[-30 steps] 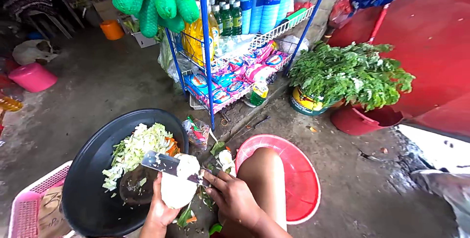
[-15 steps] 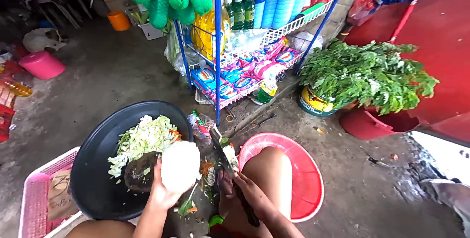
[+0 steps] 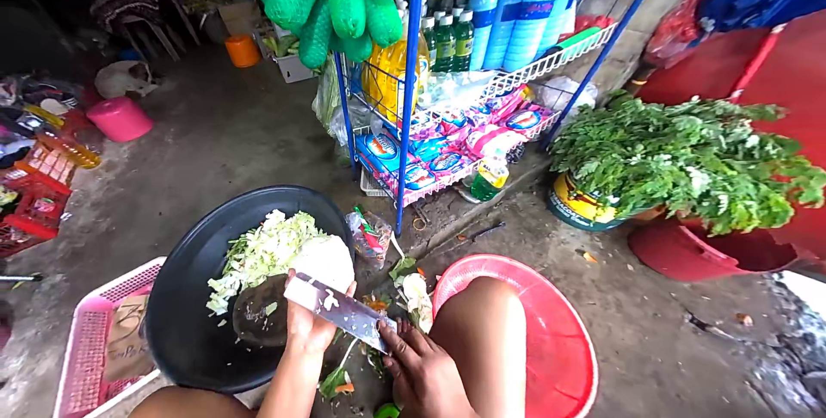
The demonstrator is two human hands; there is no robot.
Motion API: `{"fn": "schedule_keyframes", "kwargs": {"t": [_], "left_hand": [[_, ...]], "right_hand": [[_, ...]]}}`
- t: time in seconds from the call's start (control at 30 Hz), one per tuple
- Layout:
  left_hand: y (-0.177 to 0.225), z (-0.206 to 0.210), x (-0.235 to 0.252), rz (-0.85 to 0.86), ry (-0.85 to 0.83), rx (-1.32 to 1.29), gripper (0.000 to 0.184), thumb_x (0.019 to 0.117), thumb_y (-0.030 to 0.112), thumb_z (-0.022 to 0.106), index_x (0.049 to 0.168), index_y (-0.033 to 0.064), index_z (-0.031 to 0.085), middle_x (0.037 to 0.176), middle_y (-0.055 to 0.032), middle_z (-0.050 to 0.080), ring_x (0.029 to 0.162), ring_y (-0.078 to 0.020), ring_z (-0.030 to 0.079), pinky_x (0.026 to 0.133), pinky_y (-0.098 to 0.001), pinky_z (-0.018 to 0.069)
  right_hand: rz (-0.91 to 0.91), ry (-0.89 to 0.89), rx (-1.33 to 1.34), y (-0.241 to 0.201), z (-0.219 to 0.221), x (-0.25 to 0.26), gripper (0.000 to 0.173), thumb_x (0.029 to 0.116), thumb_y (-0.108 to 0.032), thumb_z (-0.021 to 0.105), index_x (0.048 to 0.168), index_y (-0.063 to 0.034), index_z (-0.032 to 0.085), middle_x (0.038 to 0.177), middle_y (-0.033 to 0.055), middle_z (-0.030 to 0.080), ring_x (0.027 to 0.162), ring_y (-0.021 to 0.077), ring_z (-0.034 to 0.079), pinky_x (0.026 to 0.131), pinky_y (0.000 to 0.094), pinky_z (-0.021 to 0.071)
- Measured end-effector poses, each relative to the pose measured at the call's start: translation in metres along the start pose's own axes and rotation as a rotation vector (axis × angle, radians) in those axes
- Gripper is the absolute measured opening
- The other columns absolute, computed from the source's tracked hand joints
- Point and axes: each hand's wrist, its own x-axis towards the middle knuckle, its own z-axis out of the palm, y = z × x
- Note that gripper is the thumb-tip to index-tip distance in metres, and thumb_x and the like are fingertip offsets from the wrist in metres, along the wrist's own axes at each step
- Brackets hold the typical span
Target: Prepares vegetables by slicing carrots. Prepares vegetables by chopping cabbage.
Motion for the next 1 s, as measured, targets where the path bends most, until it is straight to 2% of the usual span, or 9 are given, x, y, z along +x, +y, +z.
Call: {"fn": "schedule_keyframes", "kwargs": {"t": [0.27, 0.37, 0.43, 0.5, 0.57, 0.63, 0.73, 0.83, 1.0], "left_hand": [[-0.013, 0.01, -0.011, 0.112, 0.16, 0.193, 0.069, 0.1015, 0.072, 0.026, 0.144, 0.0208, 0.045, 0.131, -0.0123, 0.063, 0.113, -0.0315, 0.065, 0.087, -0.0562, 0.0564], [-0.018, 0.009, -0.018, 0.057, 0.167, 0.235, 0.07, 0.1016, 0.07, 0.031, 0.152, 0.0236, 0.039, 0.143, -0.0168, 0.056, 0.121, -0.0386, 0.062, 0.091, -0.0617, 0.0546], [-0.014, 0.008, -0.023, 0.0, 0.131, 0.152, 0.075, 0.0984, 0.075, 0.032, 0.153, 0.024, 0.038, 0.144, -0.0204, 0.054, 0.122, -0.0428, 0.062, 0.092, -0.0616, 0.0556], [-0.004, 0.005, -0.022, -0.057, 0.077, 0.081, 0.084, 0.0936, 0.082, 0.031, 0.153, 0.0225, 0.039, 0.141, -0.0255, 0.056, 0.116, -0.0461, 0.064, 0.088, -0.0598, 0.058], [0.004, 0.006, -0.019, -0.095, 0.035, 0.07, 0.092, 0.0896, 0.087, 0.028, 0.151, 0.0199, 0.039, 0.137, -0.0281, 0.058, 0.113, -0.0469, 0.066, 0.085, -0.0577, 0.0595], [0.005, 0.009, -0.019, -0.1, 0.04, 0.069, 0.094, 0.0888, 0.088, 0.028, 0.152, 0.0198, 0.039, 0.139, -0.0275, 0.057, 0.116, -0.0464, 0.065, 0.087, -0.0573, 0.059], [-0.002, 0.017, -0.019, -0.058, 0.049, 0.086, 0.087, 0.0925, 0.084, 0.023, 0.146, 0.0193, 0.046, 0.133, -0.0232, 0.061, 0.112, -0.0422, 0.066, 0.085, -0.0565, 0.0581], [-0.005, 0.014, -0.019, -0.096, 0.012, -0.035, 0.092, 0.0905, 0.086, 0.029, 0.145, 0.0138, 0.047, 0.134, -0.0257, 0.062, 0.117, -0.0448, 0.065, 0.09, -0.0595, 0.0578], [-0.006, 0.016, -0.024, -0.054, 0.026, -0.059, 0.087, 0.0925, 0.083, 0.03, 0.141, 0.0127, 0.048, 0.128, -0.0255, 0.063, 0.11, -0.0429, 0.067, 0.084, -0.0577, 0.0586]], "right_hand": [[0.019, 0.045, -0.055, -0.005, 0.003, 0.023, 0.044, 0.1055, -0.048, 0.047, 0.143, -0.0338, 0.063, 0.097, 0.0078, 0.072, 0.081, 0.0242, 0.071, 0.064, 0.0437, 0.0596], [0.095, -0.014, 0.092, -0.008, -0.005, 0.049, 0.046, 0.1063, -0.048, 0.047, 0.146, -0.0292, 0.062, 0.095, 0.0092, 0.07, 0.075, 0.0241, 0.07, 0.059, 0.0442, 0.0597], [0.266, -0.081, 0.213, 0.006, -0.007, 0.047, 0.046, 0.1066, -0.044, 0.049, 0.148, -0.0271, 0.059, 0.104, 0.0116, 0.072, 0.084, 0.0264, 0.072, 0.069, 0.0502, 0.0614], [0.529, -0.193, 0.423, 0.027, -0.008, 0.032, 0.049, 0.1096, -0.04, 0.044, 0.155, -0.0217, 0.05, 0.136, 0.0128, 0.067, 0.116, 0.028, 0.069, 0.099, 0.0557, 0.0553], [0.649, -0.187, 0.549, 0.035, -0.012, 0.017, 0.05, 0.1105, -0.035, 0.043, 0.157, -0.0163, 0.046, 0.149, 0.0093, 0.059, 0.131, 0.022, 0.062, 0.114, 0.0483, 0.0469], [0.545, -0.161, 0.449, 0.022, -0.017, 0.005, 0.047, 0.1092, -0.036, 0.045, 0.153, -0.0202, 0.053, 0.138, 0.0082, 0.067, 0.121, 0.0215, 0.067, 0.105, 0.0486, 0.0537], [0.202, -0.085, 0.276, -0.005, -0.025, 0.0, 0.043, 0.1067, -0.037, 0.052, 0.146, -0.0235, 0.062, 0.11, 0.0131, 0.072, 0.09, 0.0266, 0.072, 0.073, 0.049, 0.0622], [0.006, -0.035, 0.141, -0.013, -0.025, -0.004, 0.042, 0.106, -0.041, 0.052, 0.143, -0.0273, 0.065, 0.104, 0.014, 0.073, 0.086, 0.0274, 0.073, 0.069, 0.0455, 0.0614], [-0.014, -0.011, 0.031, -0.003, -0.021, -0.012, 0.043, 0.1073, -0.046, 0.047, 0.144, -0.031, 0.063, 0.096, 0.01, 0.07, 0.082, 0.0252, 0.07, 0.065, 0.0419, 0.0593]]}}
